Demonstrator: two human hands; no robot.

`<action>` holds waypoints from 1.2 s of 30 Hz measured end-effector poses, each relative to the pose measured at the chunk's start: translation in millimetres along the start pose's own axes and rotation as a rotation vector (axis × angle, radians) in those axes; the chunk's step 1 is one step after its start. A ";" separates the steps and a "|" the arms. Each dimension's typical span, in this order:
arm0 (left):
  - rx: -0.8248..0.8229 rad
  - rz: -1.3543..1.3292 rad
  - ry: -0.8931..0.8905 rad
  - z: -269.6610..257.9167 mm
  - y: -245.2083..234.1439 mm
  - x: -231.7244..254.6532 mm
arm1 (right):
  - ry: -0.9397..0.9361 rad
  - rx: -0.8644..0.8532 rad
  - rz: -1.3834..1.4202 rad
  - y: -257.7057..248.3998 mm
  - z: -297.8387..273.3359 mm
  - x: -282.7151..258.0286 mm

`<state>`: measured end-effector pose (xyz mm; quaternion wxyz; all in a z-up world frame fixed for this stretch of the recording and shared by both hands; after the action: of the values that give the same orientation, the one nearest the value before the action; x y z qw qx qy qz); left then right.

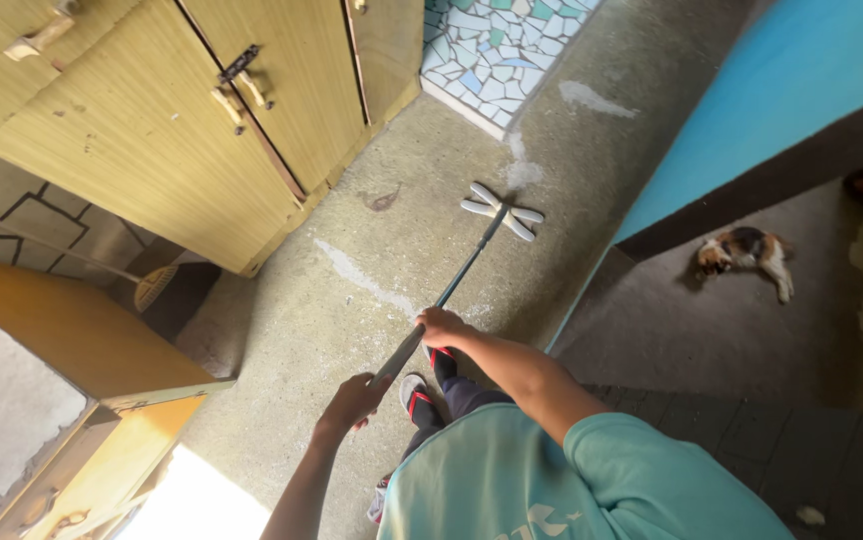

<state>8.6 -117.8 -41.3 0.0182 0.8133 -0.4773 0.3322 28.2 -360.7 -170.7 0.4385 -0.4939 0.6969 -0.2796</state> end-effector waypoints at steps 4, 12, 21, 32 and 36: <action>-0.004 0.084 0.046 10.9 10.4 14.6 | 0.093 0.024 0.007 -2.5 -2.8 13.0; -0.021 0.114 0.091 33.5 24.0 43.2 | 0.114 0.013 0.207 -11.3 -4.6 41.7; 0.094 0.298 0.309 79.1 58.6 82.4 | 0.276 0.204 0.466 -26.2 9.6 105.0; 0.093 0.440 0.249 163.2 129.0 161.3 | 0.494 0.374 0.679 -28.7 28.1 230.7; 0.067 0.423 0.228 192.4 173.4 215.6 | 0.563 0.468 0.652 -50.4 43.7 308.5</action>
<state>42.3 -443.6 -120.7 -0.0250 0.6527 -0.6205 0.4340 49.9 -664.7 -252.7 0.3969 -0.0435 0.8252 -0.3995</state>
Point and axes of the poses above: each hand's wrist, its own z-axis towards the middle knuckle, its own y-axis out of the palm, x = y × z, the point moved 4 cm from there along z, towards the middle knuckle, and after that the axes turned 9 degrees about -z, right-handed, at the moved point
